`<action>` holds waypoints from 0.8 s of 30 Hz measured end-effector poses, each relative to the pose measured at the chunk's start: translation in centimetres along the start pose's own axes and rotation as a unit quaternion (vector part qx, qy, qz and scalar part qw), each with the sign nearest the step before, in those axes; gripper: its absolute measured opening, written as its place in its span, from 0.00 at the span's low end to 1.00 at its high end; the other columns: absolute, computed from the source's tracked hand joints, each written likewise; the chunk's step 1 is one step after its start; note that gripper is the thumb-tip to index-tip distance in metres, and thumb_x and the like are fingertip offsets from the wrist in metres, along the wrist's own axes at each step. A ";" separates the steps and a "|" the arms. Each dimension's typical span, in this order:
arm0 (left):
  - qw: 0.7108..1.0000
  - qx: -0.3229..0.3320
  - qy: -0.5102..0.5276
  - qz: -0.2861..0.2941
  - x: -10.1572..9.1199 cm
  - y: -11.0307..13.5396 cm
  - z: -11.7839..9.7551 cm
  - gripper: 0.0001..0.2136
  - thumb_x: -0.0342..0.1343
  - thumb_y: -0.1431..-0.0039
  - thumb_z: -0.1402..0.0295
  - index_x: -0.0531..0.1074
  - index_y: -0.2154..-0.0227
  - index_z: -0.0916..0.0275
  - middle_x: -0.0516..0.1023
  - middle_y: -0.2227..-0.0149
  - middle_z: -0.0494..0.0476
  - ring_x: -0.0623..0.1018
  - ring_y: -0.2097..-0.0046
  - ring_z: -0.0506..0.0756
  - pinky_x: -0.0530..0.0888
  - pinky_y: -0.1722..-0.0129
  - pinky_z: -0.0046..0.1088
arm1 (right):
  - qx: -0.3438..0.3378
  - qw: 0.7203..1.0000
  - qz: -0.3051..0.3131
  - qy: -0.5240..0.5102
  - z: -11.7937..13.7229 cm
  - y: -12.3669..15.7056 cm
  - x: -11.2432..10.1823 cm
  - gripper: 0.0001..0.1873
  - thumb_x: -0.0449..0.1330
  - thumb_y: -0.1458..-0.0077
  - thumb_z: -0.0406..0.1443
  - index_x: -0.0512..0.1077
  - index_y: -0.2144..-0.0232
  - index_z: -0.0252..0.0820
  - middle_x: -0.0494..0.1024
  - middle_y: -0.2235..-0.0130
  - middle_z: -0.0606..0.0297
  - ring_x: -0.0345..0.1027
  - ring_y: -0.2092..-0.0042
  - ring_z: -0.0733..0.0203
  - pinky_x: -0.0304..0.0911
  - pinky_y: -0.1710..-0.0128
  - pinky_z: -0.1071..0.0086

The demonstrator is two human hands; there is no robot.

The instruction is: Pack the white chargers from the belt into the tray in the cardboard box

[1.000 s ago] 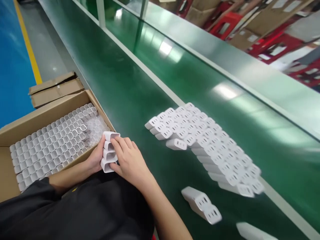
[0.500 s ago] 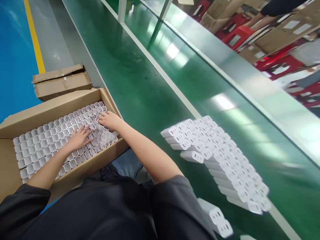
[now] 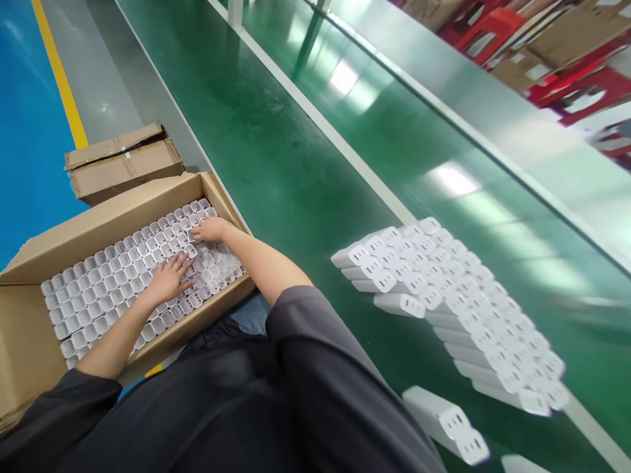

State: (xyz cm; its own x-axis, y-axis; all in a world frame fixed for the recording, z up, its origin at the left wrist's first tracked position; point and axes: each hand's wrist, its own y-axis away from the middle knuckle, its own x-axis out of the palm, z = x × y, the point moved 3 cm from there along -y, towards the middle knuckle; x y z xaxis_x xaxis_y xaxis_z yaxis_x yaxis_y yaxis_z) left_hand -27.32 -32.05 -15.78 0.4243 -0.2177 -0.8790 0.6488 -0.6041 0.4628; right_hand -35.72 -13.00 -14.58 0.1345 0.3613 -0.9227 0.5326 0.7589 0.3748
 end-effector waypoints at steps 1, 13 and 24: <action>1.000 0.000 0.001 0.000 0.0 0.0 0.0 0.30 0.48 0.32 0.55 0.54 0.31 0.60 0.44 0.27 0.60 0.48 0.28 0.67 0.56 0.34 0.59 | 0.000 1.000 0.000 0.000 -0.1 -0.2 0.2 0.18 0.50 0.34 0.28 0.69 0.45 0.40 0.69 0.40 0.55 0.70 0.52 0.55 0.59 0.57 0.65; 1.000 0.003 0.023 -0.013 0.7 -0.4 0.4 0.30 0.49 0.33 0.55 0.55 0.32 0.61 0.44 0.27 0.58 0.47 0.27 0.67 0.62 0.35 0.51 | 0.045 0.998 -0.039 -0.032 -0.3 0.5 0.7 0.26 0.44 0.36 0.26 0.64 0.38 0.40 0.61 0.35 0.48 0.64 0.44 0.47 0.59 0.51 0.57; 0.999 0.013 0.042 -0.031 1.0 -0.5 0.5 0.30 0.50 0.33 0.55 0.56 0.32 0.63 0.45 0.27 0.60 0.47 0.27 0.67 0.60 0.33 0.49 | 0.236 0.955 0.003 -0.178 5.5 1.0 -0.3 0.13 0.55 0.35 0.31 0.72 0.51 0.34 0.76 0.50 0.50 0.71 0.49 0.51 0.68 0.51 0.59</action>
State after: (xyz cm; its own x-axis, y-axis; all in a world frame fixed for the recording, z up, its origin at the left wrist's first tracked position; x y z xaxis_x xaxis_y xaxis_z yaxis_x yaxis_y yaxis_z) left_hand -27.53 -32.37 -16.91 0.4358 -0.1154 -0.8926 0.6587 -0.6350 0.4037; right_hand -30.66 -15.34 -14.49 0.3702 0.0933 -0.9243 0.8368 0.3987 0.3754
